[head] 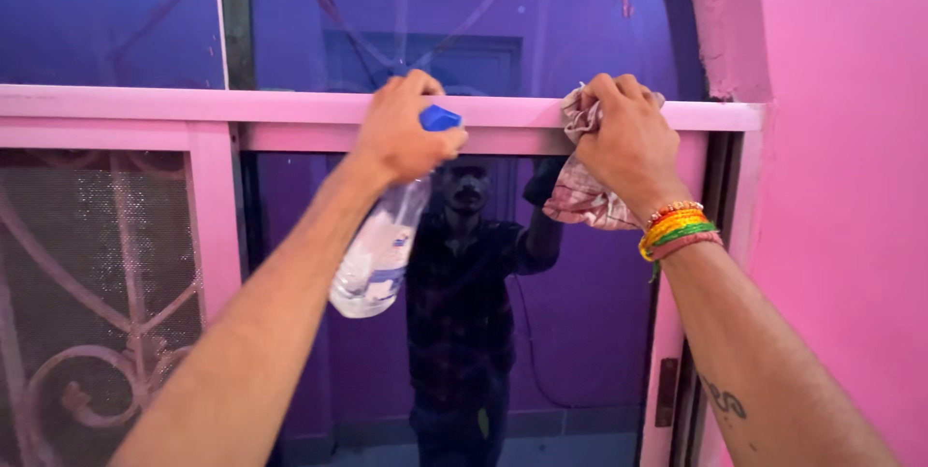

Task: The person sprays a liquid cleaning agent onto a glass window and wipes the pane and the pink frame with a cloth.

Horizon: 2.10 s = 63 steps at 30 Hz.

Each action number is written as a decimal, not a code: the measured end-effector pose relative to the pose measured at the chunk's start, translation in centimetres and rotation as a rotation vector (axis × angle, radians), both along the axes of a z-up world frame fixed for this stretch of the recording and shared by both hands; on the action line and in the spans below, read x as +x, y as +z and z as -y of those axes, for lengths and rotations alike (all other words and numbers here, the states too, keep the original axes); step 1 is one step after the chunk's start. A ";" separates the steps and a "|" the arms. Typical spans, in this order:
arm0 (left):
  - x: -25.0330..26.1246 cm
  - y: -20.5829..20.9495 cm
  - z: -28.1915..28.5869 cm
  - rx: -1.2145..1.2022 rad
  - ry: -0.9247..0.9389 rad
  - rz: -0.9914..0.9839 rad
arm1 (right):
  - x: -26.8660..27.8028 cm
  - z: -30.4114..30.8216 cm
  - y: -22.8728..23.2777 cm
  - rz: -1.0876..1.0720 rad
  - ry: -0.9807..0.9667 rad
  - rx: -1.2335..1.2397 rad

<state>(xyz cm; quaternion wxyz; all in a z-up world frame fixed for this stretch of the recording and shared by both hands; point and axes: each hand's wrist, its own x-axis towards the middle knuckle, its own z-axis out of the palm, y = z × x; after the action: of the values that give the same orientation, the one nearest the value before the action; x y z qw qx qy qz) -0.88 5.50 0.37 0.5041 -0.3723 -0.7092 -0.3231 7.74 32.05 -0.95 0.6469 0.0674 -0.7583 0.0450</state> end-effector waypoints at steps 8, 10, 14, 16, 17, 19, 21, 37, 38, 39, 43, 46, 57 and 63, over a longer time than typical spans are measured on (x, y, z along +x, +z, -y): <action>-0.7 -1.8 -3.2 0.128 -0.238 -0.076 | 0.3 0.4 0.3 0.046 -0.008 -0.038; -1.0 -1.9 -3.2 0.120 -0.226 -0.116 | -0.2 1.3 0.7 0.053 -0.020 -0.061; -1.8 -1.9 -3.2 0.095 -0.180 -0.203 | -2.1 6.0 0.4 -0.100 0.275 0.157; -2.2 -1.9 -3.1 0.099 -0.193 -0.231 | -2.4 8.5 0.2 -0.080 0.278 0.142; -2.3 -1.8 -3.0 0.105 -0.204 -0.261 | -2.1 8.9 0.1 -0.061 0.282 0.128; -2.2 -1.5 -2.3 0.074 -0.210 -0.219 | -1.2 8.2 0.0 0.005 0.317 0.118; -1.9 -1.7 -1.9 0.042 -0.216 -0.182 | -0.7 6.8 -0.3 0.066 0.350 0.108; 0.5 -1.1 -1.8 -0.005 -0.302 -0.078 | 1.6 -5.4 0.3 0.027 0.064 -0.103; 0.5 -1.0 -1.9 -0.013 -0.308 -0.081 | 1.0 -4.1 0.4 -0.034 0.113 -0.084; 0.5 -1.0 -2.1 -0.013 -0.311 -0.079 | 0.1 -2.4 0.3 -0.013 0.177 -0.085; 0.0 -1.4 -2.2 0.015 -0.251 -0.131 | -2.8 5.6 -1.0 -0.163 0.213 0.160; -0.4 -1.5 -2.0 0.039 -0.226 -0.194 | -2.3 6.4 -1.1 -0.023 0.268 0.072; 0.1 -1.9 -2.0 0.067 -0.241 -0.125 | 2.8 -7.0 -0.4 0.000 0.092 0.025; -0.1 -1.5 -1.9 0.033 -0.258 -0.159 | 2.8 -3.3 1.2 0.085 -0.009 -0.086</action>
<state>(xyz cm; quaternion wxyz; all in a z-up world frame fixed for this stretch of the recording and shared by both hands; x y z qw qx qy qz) -1.01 7.36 -1.09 0.5189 -0.4765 -0.6079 -0.3662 10.55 35.37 0.24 0.6166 0.0343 -0.7827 0.0774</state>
